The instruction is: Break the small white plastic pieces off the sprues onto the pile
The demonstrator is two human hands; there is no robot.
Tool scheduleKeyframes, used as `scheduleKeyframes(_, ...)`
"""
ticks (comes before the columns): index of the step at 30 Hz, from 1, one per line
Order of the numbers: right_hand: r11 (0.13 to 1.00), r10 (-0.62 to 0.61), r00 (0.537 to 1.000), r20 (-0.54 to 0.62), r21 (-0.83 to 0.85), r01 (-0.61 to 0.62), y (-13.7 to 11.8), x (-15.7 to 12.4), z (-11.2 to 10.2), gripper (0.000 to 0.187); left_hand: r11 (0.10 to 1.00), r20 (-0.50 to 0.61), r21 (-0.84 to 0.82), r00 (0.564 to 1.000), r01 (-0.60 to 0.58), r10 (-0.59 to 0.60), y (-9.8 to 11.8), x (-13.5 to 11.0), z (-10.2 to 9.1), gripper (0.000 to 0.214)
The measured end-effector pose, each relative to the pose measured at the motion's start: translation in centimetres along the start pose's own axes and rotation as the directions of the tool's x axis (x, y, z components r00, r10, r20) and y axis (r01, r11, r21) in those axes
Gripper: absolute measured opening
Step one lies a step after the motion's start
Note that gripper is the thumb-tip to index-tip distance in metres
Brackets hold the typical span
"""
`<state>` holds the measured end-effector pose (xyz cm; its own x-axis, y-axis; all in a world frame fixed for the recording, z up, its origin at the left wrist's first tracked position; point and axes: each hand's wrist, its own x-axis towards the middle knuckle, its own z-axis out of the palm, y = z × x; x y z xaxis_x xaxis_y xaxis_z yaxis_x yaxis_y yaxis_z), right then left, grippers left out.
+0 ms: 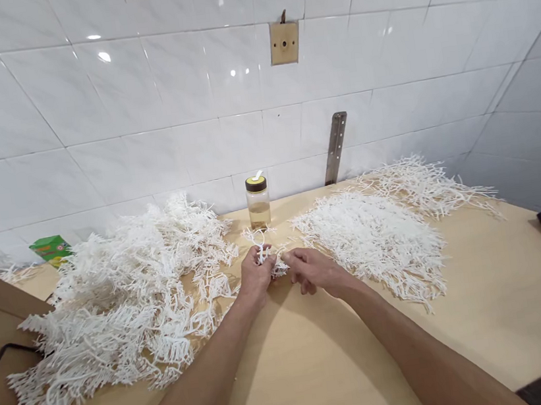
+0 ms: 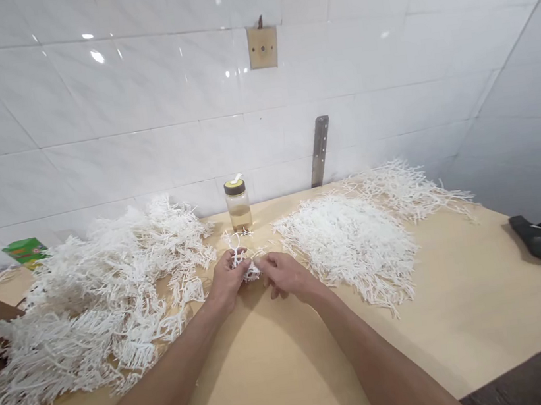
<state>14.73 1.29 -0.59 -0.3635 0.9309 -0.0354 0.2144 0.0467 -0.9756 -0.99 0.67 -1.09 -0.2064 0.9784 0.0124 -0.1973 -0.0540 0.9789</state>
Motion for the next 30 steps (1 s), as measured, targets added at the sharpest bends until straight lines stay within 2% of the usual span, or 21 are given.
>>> scheduleKeyframes(2, 1.0, 0.001, 1.0, 0.024, 0.023, -0.001, 0.33, 0.16, 0.36, 0.037, 0.998, -0.026, 0.008, 0.998, -0.054, 0.054, -0.12, 0.12, -0.1, 0.036)
scheduleKeyframes(4, 0.999, 0.01, 1.0, -0.026, 0.033, -0.009, 0.51, 0.37, 0.51, 0.031, 0.997, -0.031, 0.005, 0.997, -0.074, 0.074, -0.08, 0.16, -0.12, 0.033)
scheduleKeyframes(7, 1.0, 0.003, 0.991, -0.136, 0.021, 0.0, 0.42, 0.53, 0.51, 0.028, 0.999, -0.049, 0.031, 0.999, 0.015, -0.014, 0.07, 0.15, -0.05, 0.029)
scheduleKeyframes(10, 0.996, -0.088, 0.967, -0.241, -0.016, 0.087, 0.21, 0.47, 0.59, 0.028, 0.985, -0.104, 0.102, 0.987, 0.136, -0.126, 0.13, 0.13, 0.09, 0.031)
scheduleKeyframes(13, 0.98, -0.198, 0.933, -0.302, -0.072, 0.185, 0.19, 0.39, 0.84, 0.027, 0.977, -0.146, 0.135, 0.979, 0.164, -0.144, 0.2, -0.04, 0.3, 0.035)
scheduleKeyframes(17, 0.944, -0.324, 0.868, -0.377, -0.184, 0.273, 0.46, 0.42, 1.09, 0.026, 0.972, -0.101, 0.128, 0.978, 0.197, -0.184, 0.5, -0.48, 0.55, 0.037)
scheduleKeyframes(20, 0.914, -0.393, 0.832, -0.392, -0.265, 0.307, 0.71, 0.48, 1.12, 0.024, 0.978, -0.009, 0.077, 0.981, 0.192, -0.192, 0.69, -0.62, 0.49, 0.034)
scheduleKeyframes(22, 0.899, -0.42, 0.821, -0.388, -0.298, 0.319, 0.86, 0.53, 1.12, 0.022, 0.981, 0.011, 0.049, 0.982, 0.188, -0.189, 0.72, -0.55, 0.35, 0.033)
scheduleKeyframes(30, 0.864, -0.46, 0.8, -0.385, -0.4, 0.305, 0.94, 0.55, 1.15, 0.018, 0.985, -0.093, 0.0, 0.981, 0.171, -0.17, 0.48, -0.16, 0.16, 0.03)
